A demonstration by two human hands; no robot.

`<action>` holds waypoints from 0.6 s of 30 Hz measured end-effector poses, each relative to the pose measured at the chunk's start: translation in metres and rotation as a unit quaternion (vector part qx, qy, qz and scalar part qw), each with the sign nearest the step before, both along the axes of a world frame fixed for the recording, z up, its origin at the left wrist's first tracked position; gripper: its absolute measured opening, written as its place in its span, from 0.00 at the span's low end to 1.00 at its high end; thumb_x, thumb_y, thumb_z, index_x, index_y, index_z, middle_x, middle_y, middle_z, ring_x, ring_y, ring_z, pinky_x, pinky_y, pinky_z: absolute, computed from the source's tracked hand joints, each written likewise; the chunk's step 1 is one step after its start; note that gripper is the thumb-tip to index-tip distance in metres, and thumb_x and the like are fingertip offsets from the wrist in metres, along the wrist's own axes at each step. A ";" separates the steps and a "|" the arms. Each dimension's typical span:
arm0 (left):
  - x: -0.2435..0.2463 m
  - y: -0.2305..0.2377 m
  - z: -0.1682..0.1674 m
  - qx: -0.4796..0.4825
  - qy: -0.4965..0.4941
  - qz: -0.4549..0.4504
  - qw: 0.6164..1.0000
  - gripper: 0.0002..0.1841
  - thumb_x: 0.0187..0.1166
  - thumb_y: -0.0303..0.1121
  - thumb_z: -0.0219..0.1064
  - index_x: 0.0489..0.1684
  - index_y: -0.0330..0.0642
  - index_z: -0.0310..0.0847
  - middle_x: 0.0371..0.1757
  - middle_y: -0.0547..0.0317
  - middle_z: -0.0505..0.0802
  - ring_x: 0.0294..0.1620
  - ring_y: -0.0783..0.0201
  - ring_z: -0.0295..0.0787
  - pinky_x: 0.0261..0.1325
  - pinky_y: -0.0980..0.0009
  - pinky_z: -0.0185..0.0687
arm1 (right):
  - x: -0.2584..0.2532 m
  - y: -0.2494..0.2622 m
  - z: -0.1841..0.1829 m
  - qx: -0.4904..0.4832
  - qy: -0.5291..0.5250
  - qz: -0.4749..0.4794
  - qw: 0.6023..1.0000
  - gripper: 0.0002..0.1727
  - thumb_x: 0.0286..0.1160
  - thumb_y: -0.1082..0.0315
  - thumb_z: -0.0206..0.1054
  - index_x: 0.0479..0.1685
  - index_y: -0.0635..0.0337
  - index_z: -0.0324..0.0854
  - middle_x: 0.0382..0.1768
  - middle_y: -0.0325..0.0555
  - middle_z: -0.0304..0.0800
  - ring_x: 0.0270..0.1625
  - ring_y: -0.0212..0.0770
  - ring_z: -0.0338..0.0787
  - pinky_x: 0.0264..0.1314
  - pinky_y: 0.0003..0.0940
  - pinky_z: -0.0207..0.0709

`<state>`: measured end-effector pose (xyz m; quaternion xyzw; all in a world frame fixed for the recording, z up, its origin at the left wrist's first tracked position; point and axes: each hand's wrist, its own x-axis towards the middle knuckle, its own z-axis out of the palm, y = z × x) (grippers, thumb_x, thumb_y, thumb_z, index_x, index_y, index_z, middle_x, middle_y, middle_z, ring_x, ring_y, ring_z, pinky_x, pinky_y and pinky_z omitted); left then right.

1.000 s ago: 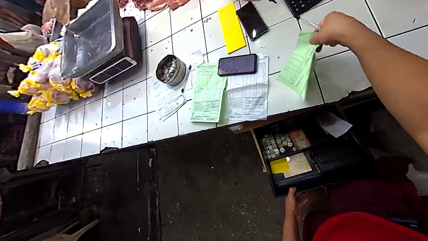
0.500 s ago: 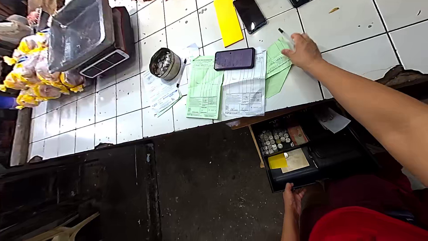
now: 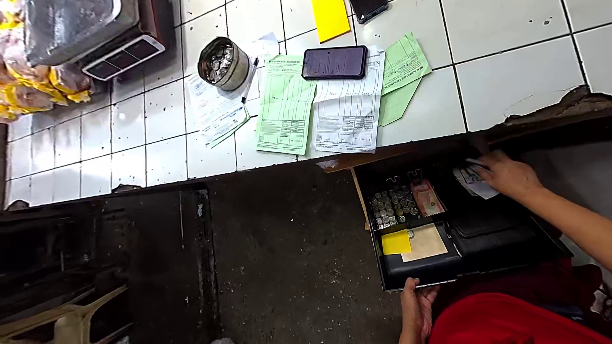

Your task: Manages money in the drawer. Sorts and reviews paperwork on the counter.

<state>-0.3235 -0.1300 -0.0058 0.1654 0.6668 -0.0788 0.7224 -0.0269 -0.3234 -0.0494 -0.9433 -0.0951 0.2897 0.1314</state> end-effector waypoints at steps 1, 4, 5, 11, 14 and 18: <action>-0.001 0.002 0.001 0.002 0.003 -0.004 1.000 0.12 0.87 0.25 0.42 0.56 0.33 0.71 0.42 0.44 0.91 0.37 0.53 0.93 0.45 0.62 0.92 | -0.002 -0.011 -0.004 -0.030 0.016 -0.053 0.998 0.28 0.87 0.54 0.64 0.72 0.70 0.77 0.73 0.79 0.74 0.60 0.83 0.85 0.57 0.81 0.73; 0.002 0.006 0.001 0.017 0.013 -0.012 1.000 0.12 0.87 0.25 0.43 0.56 0.33 0.71 0.42 0.43 0.91 0.36 0.53 0.93 0.44 0.62 0.92 | -0.013 -0.036 -0.012 -0.036 0.019 -0.111 0.993 0.28 0.90 0.54 0.59 0.70 0.73 0.78 0.73 0.80 0.75 0.64 0.82 0.83 0.62 0.80 0.70; 0.004 0.006 -0.001 0.022 0.016 -0.013 1.000 0.12 0.87 0.24 0.43 0.55 0.33 0.71 0.41 0.43 0.91 0.35 0.53 0.93 0.43 0.62 0.92 | -0.015 -0.035 -0.013 -0.017 -0.004 -0.082 0.996 0.23 0.91 0.59 0.58 0.64 0.74 0.82 0.68 0.79 0.79 0.62 0.81 0.85 0.59 0.80 0.72; -0.004 0.006 0.005 0.033 0.020 -0.039 0.999 0.13 0.87 0.25 0.41 0.56 0.32 0.70 0.41 0.43 0.91 0.35 0.53 0.93 0.44 0.61 0.91 | 0.013 0.069 -0.043 0.010 0.062 0.108 0.992 0.22 0.91 0.63 0.58 0.76 0.65 0.78 0.75 0.66 0.80 0.76 0.69 0.80 0.74 0.69 0.72; -0.013 0.004 0.019 0.033 0.023 -0.053 0.998 0.14 0.87 0.25 0.39 0.54 0.33 0.71 0.37 0.48 0.92 0.33 0.57 0.93 0.44 0.64 0.91 | 0.028 0.109 -0.074 0.009 0.096 0.008 0.995 0.28 0.93 0.58 0.56 0.82 0.69 0.70 0.81 0.70 0.71 0.84 0.70 0.70 0.83 0.70 0.60; -0.026 0.004 0.021 0.031 0.006 -0.047 0.998 0.16 0.85 0.25 0.36 0.45 0.39 0.74 0.31 0.56 0.95 0.32 0.63 0.95 0.46 0.66 0.93 | 0.053 0.145 -0.052 0.057 0.217 -0.136 0.965 0.30 0.96 0.59 0.51 0.88 0.71 0.60 0.88 0.66 0.61 0.93 0.59 0.59 0.94 0.52 0.47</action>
